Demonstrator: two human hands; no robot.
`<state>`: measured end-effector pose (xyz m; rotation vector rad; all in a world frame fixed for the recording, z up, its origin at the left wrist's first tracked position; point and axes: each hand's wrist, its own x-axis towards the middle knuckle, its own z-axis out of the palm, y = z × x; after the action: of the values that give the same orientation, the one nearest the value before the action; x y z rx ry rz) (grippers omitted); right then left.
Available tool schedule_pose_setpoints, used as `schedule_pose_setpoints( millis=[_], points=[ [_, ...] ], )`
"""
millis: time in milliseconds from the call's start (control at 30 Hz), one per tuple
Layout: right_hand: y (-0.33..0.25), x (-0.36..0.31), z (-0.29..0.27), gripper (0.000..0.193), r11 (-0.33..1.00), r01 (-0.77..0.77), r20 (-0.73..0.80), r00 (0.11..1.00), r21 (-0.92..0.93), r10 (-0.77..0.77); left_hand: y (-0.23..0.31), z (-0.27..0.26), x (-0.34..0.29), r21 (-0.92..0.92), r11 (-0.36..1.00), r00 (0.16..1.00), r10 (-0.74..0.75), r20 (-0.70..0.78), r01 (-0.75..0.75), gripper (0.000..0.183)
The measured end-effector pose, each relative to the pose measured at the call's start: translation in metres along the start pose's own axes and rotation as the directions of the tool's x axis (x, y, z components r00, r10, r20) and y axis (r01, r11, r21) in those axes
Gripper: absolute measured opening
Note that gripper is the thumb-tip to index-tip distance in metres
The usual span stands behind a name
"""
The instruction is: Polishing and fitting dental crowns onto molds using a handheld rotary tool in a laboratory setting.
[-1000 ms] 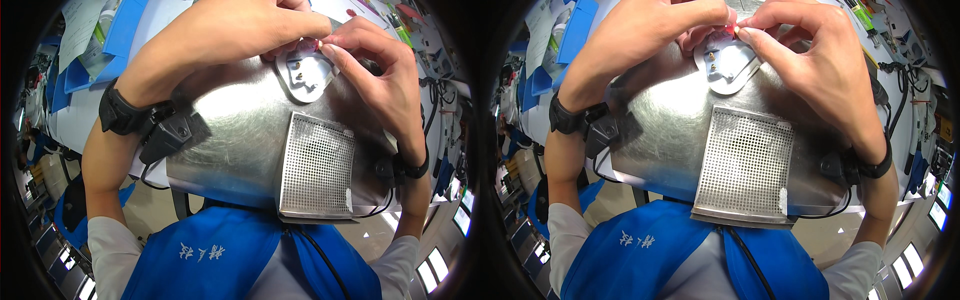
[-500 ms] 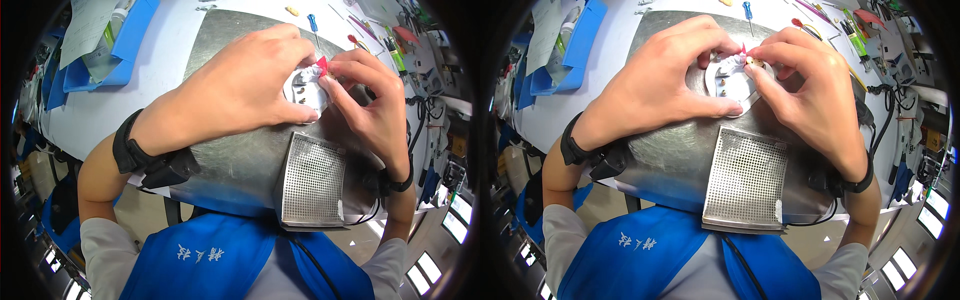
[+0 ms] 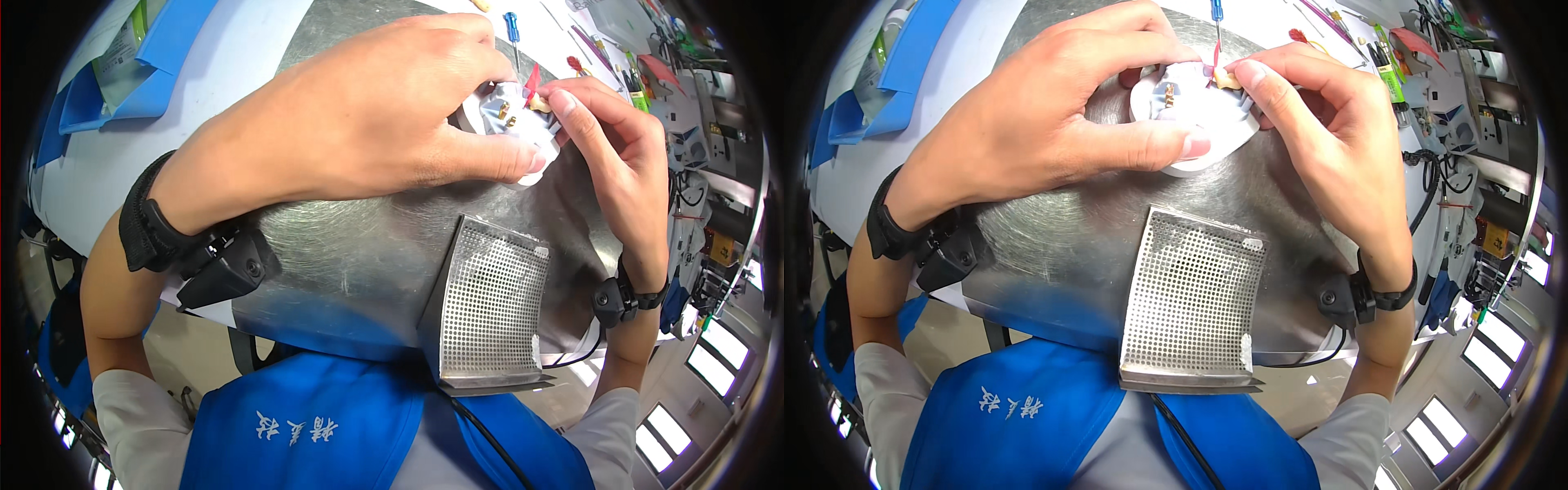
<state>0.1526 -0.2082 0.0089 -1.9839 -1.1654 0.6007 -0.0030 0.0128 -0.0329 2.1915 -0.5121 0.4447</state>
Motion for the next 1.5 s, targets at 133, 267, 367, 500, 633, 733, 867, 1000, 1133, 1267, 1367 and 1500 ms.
schedule_pose_setpoints(
  millis=[133, 267, 367, 500, 633, 733, 867, 1000, 1133, 1267, 1367, 1500],
  points=[
    [0.001, -0.002, 0.000, 0.019, 1.000, 0.003, 0.009, 1.000, 0.004, -0.003, -0.001, 0.013, 0.002, 0.062, 0.995, 0.992, -0.071, -0.107, 0.078, 0.047],
    [-0.001, -0.007, 0.004, 0.013, 0.996, 0.083, -0.003, 0.997, 0.015, -0.083, 0.001, 0.018, 0.001, 0.046, 0.996, 0.985, -0.071, -0.156, 0.079, 0.049],
    [-0.010, -0.007, 0.012, 0.010, 0.892, 0.283, -0.033, 0.949, -0.353, -0.314, 0.003, 0.017, -0.001, 0.143, 0.986, 0.991, -0.063, -0.116, 0.079, 0.052],
    [-0.032, -0.011, 0.002, 0.012, 0.884, 0.298, -0.349, 0.836, -0.359, -0.423, 0.006, 0.020, -0.002, 0.159, 0.981, 0.989, -0.088, -0.121, 0.107, 0.057],
    [-0.026, -0.009, -0.014, 0.022, 0.974, 0.171, -0.191, 0.971, 0.151, -0.141, 0.011, 0.017, 0.003, 0.083, 0.984, 0.981, -0.144, -0.132, 0.155, 0.060],
    [0.001, -0.005, -0.014, 0.024, 0.747, -0.035, 0.066, 0.998, 0.663, -0.011, 0.017, 0.010, 0.007, -0.050, 0.955, 0.953, -0.296, -0.068, 0.293, 0.047],
    [0.016, -0.012, -0.020, 0.028, 0.680, -0.094, 0.170, 0.984, 0.727, -0.046, 0.007, 0.000, 0.011, -0.398, 0.798, 0.850, -0.521, -0.080, 0.452, 0.033],
    [0.011, -0.013, -0.022, 0.027, 0.663, -0.072, 0.205, 0.971, 0.745, -0.125, -0.013, -0.021, 0.017, -0.815, 0.334, 0.700, -0.704, 0.119, 0.474, 0.030],
    [0.014, -0.009, -0.017, 0.025, 0.632, -0.054, 0.193, 0.969, 0.773, -0.153, -0.014, -0.020, 0.034, -0.874, 0.336, 0.705, -0.709, 0.010, 0.351, 0.033],
    [0.018, -0.009, -0.011, 0.026, 0.665, -0.055, 0.175, 0.978, 0.745, -0.116, 0.016, -0.012, 0.028, -0.621, 0.736, 0.904, -0.416, -0.102, 0.269, 0.027],
    [0.011, -0.009, -0.008, 0.023, 0.682, -0.065, 0.185, 0.977, 0.728, -0.104, 0.027, -0.002, 0.027, -0.765, 0.618, 0.940, -0.339, -0.050, 0.182, 0.021],
    [-0.003, -0.013, -0.003, 0.018, 0.878, 0.107, 0.037, 0.989, 0.467, -0.140, 0.030, 0.003, 0.029, -0.764, 0.602, 0.906, -0.420, -0.055, 0.233, 0.018]
  ],
)
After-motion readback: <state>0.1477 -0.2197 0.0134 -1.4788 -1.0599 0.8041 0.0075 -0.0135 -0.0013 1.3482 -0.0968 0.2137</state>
